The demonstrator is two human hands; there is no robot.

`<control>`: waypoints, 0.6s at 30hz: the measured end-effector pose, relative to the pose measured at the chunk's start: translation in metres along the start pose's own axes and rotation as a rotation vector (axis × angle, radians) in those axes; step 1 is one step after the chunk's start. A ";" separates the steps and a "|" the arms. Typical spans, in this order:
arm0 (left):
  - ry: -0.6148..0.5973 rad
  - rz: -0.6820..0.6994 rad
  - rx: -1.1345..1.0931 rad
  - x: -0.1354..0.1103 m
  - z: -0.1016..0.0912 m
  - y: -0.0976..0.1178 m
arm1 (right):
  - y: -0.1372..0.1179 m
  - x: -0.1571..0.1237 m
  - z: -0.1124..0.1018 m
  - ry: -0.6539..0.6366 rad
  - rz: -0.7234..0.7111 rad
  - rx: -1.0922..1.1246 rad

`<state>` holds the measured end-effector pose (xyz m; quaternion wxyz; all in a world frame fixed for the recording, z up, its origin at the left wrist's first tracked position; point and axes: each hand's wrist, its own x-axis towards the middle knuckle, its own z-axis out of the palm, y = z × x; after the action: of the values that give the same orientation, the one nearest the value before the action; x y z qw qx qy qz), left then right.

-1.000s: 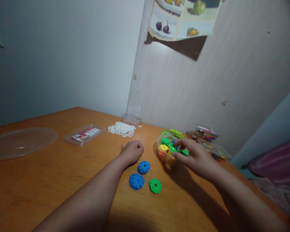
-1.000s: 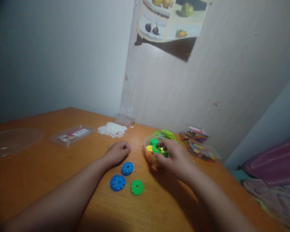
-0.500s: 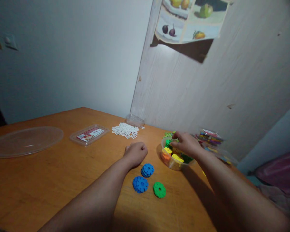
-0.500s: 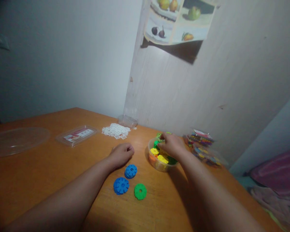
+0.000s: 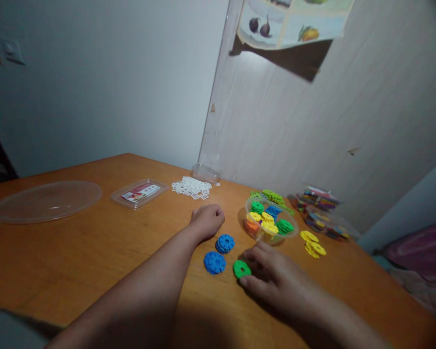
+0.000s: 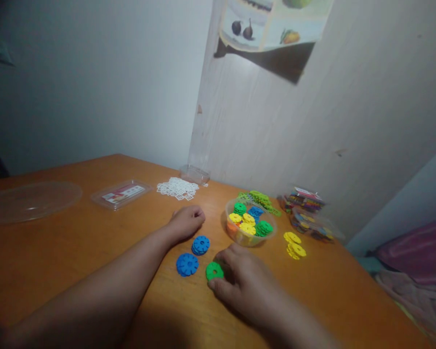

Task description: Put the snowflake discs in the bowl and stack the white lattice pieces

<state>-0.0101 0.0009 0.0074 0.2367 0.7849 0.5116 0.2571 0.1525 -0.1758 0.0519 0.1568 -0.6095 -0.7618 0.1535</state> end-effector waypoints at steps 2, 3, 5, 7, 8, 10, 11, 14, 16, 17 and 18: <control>-0.001 -0.004 -0.015 0.001 0.001 -0.001 | 0.001 0.000 0.008 -0.016 0.011 -0.004; 0.002 -0.005 -0.021 0.001 0.002 -0.002 | 0.002 0.001 0.009 -0.017 0.019 -0.005; 0.001 -0.005 -0.023 0.001 0.002 -0.002 | 0.005 0.002 0.011 -0.012 0.031 0.003; -0.003 -0.003 -0.018 0.001 0.001 -0.002 | 0.007 0.001 0.012 -0.005 0.038 0.024; -0.005 -0.002 -0.016 0.000 0.000 -0.001 | 0.007 0.000 0.012 0.000 0.041 0.037; -0.007 -0.003 -0.022 0.000 -0.001 0.000 | 0.006 -0.003 0.010 0.007 0.046 0.071; -0.007 -0.007 -0.027 -0.001 -0.002 0.001 | 0.005 -0.004 0.007 0.015 0.047 0.088; -0.013 -0.030 -0.036 -0.002 -0.003 0.004 | 0.004 -0.003 -0.011 0.089 0.009 0.104; -0.018 -0.039 -0.034 -0.002 -0.004 0.005 | 0.011 0.007 -0.030 0.187 -0.042 0.055; -0.021 -0.037 -0.033 -0.002 -0.004 0.005 | 0.018 0.015 -0.040 0.240 -0.058 0.009; -0.023 -0.035 -0.031 -0.001 -0.004 0.005 | 0.027 0.025 -0.051 0.317 -0.050 -0.042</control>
<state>-0.0097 -0.0017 0.0135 0.2591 0.7751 0.5184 0.2516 0.1924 -0.1440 0.0876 0.2661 -0.6099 -0.7456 0.0354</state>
